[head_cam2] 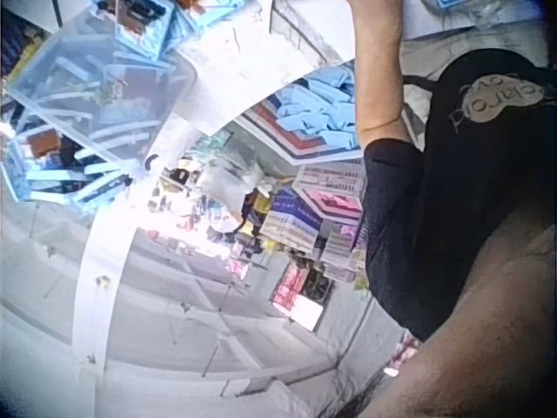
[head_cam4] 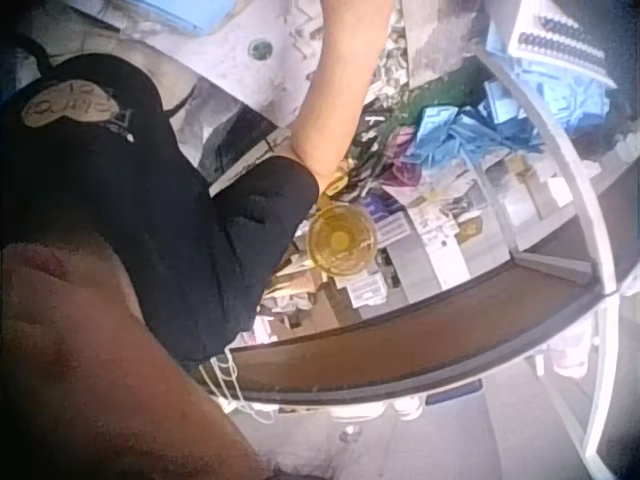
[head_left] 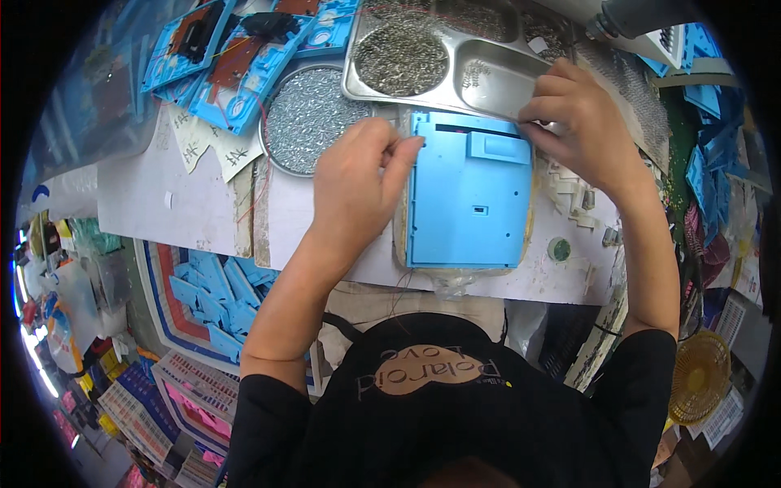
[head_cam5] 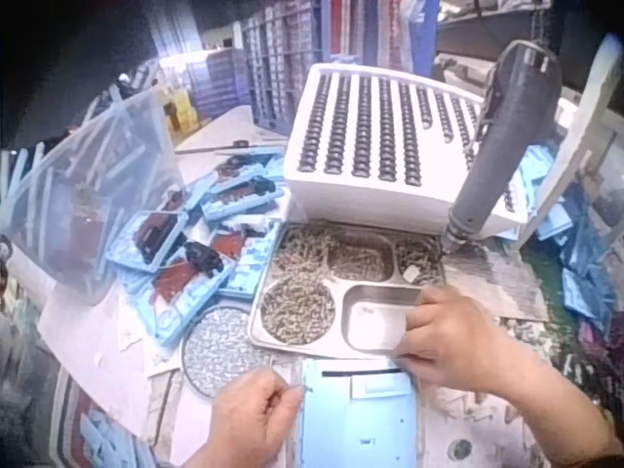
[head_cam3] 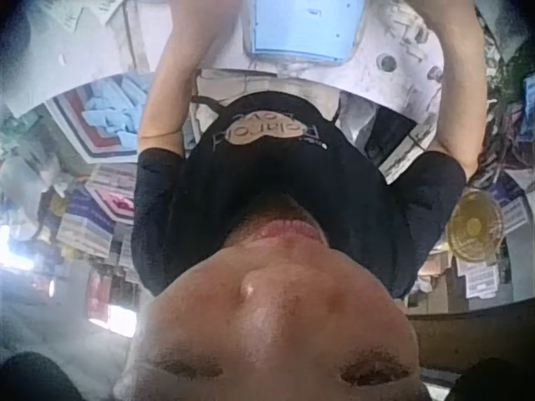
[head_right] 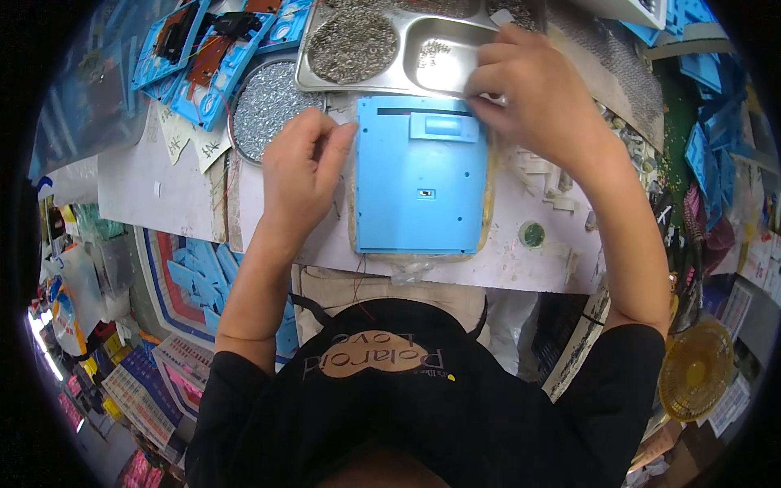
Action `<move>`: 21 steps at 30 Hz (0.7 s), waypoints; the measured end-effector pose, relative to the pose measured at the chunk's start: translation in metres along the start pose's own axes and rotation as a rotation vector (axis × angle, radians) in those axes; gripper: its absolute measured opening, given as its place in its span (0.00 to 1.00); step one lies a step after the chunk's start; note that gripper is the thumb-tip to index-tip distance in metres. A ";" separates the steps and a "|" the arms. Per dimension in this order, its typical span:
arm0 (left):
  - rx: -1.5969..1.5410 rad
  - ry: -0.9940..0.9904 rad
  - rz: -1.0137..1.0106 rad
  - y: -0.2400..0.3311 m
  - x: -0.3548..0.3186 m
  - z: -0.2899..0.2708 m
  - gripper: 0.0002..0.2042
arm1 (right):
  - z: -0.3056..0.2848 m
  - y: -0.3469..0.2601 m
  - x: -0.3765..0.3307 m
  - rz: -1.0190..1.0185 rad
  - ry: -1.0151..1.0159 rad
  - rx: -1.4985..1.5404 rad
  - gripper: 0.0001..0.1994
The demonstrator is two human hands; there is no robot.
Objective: Assembling and soldering components into a blue plastic electronic enclosure.
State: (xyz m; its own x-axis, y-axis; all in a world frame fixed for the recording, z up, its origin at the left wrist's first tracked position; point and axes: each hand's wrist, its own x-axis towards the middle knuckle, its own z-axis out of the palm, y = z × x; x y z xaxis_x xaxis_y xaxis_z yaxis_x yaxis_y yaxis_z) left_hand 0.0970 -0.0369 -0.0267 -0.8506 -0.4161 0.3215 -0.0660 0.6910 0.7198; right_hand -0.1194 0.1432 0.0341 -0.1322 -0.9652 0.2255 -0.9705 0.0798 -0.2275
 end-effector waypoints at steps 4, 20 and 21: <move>0.078 -0.054 0.053 -0.001 0.007 0.004 0.12 | 0.003 -0.008 -0.021 0.264 0.067 0.275 0.03; 0.141 -0.355 -0.028 0.003 0.036 -0.010 0.17 | 0.022 -0.071 -0.091 0.812 0.368 1.148 0.08; 0.144 -0.362 -0.049 0.004 0.037 -0.010 0.17 | 0.030 -0.069 -0.090 0.752 0.363 1.070 0.08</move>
State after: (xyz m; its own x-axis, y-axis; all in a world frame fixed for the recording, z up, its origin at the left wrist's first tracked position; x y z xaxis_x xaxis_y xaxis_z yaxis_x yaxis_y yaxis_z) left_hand 0.0708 -0.0552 -0.0060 -0.9719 -0.2329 0.0331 -0.1613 0.7623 0.6268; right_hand -0.0347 0.2169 0.0012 -0.7629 -0.6415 -0.0807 -0.0323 0.1625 -0.9862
